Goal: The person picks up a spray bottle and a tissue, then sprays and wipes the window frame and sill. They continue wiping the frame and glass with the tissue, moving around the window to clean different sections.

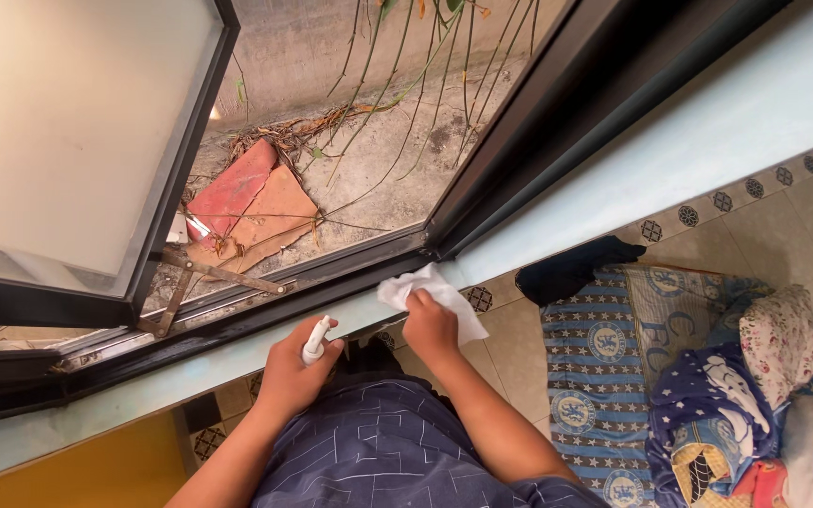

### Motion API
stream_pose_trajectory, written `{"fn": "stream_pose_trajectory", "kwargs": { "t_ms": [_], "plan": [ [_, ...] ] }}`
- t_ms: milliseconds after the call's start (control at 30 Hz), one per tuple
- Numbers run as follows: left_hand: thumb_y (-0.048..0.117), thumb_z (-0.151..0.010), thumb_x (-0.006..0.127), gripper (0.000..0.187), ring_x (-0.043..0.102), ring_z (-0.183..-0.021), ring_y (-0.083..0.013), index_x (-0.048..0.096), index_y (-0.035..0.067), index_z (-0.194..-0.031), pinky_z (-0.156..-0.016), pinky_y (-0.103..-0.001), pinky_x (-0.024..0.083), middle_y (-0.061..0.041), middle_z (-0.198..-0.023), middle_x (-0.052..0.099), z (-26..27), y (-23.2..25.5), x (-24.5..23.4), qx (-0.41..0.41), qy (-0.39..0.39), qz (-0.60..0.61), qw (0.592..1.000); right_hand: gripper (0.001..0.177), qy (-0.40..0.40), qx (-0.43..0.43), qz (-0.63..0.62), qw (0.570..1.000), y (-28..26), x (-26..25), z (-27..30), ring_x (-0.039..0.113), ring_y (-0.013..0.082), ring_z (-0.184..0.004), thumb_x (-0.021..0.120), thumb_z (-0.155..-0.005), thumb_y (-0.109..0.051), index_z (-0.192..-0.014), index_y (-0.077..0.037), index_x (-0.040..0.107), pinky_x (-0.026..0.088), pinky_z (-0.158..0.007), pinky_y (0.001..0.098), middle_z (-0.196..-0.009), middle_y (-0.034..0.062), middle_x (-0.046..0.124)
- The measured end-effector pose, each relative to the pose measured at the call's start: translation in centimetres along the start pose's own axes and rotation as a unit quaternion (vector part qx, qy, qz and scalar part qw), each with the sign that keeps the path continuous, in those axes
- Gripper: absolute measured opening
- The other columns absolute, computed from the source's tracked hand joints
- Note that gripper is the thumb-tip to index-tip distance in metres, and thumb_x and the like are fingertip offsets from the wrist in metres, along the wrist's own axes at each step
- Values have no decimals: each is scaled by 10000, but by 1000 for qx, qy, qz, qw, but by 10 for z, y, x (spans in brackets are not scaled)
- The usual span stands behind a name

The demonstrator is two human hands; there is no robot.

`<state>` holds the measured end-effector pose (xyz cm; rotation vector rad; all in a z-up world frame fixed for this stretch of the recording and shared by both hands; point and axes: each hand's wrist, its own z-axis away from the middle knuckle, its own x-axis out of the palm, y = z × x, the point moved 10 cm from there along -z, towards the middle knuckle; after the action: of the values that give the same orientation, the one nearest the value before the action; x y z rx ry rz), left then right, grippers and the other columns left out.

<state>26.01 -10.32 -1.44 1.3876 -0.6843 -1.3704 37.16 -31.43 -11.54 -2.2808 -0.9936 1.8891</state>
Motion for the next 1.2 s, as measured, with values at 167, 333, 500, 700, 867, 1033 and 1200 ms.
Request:
{"fn": "stream_pose_trajectory", "kwargs": {
  "t_ms": [167,333,500,700,867,1033,1200],
  "plan": [
    [199,-850,758,311,617,-655,-109,703,98,-1139,-662,-281,517,-21,-704,680,5,-5,-17,8,5,-6,1000,132,-21,234,-263,936,32,22,19,715,237,-717,638,-954,-137,-1021,-55,715,541,-658,383,-829,121,731],
    [207,-858,753,301,604,-630,-135,711,109,-1139,-642,-300,505,-43,-682,665,7,-11,-31,-11,-5,-24,1000,215,198,304,-466,807,72,-17,33,686,236,-935,567,-1037,-111,-1154,14,696,554,-825,330,-1065,158,739],
    [219,-849,754,314,632,-642,-142,708,109,-1139,-658,-300,520,-52,-689,685,12,-10,-38,13,-2,-16,1000,347,249,31,-46,967,14,-82,2,687,365,-1143,539,-958,12,-1278,10,673,565,-979,421,-1269,191,687],
    [244,-853,760,323,684,-671,-185,711,116,-1145,-685,-316,537,-87,-733,729,22,-17,-41,2,-22,-47,999,358,190,16,70,979,20,-15,-37,674,424,-1056,591,-862,33,-1208,28,684,559,-899,497,-1314,224,662],
    [243,-848,757,332,756,-760,-198,700,111,-1148,-729,-328,559,-103,-835,780,26,-23,-49,15,1,-28,1000,233,-7,184,-14,983,39,74,-21,729,343,-1017,521,-1021,-8,-1207,19,658,633,-834,397,-1327,209,657],
    [242,-839,761,336,737,-717,-225,708,119,-1146,-712,-334,560,-129,-807,762,23,-18,-38,26,-16,-55,998,311,76,-106,-56,990,-99,57,1,724,322,-988,546,-904,23,-1139,-6,748,601,-892,439,-1207,161,729],
    [244,-846,755,326,736,-702,-204,708,123,-1145,-703,-328,554,-114,-788,764,23,-12,-31,31,-34,-36,998,253,117,-95,-53,987,-78,21,-13,750,254,-811,594,-917,-80,-1101,-47,765,579,-730,416,-998,126,771]
  ]
}}
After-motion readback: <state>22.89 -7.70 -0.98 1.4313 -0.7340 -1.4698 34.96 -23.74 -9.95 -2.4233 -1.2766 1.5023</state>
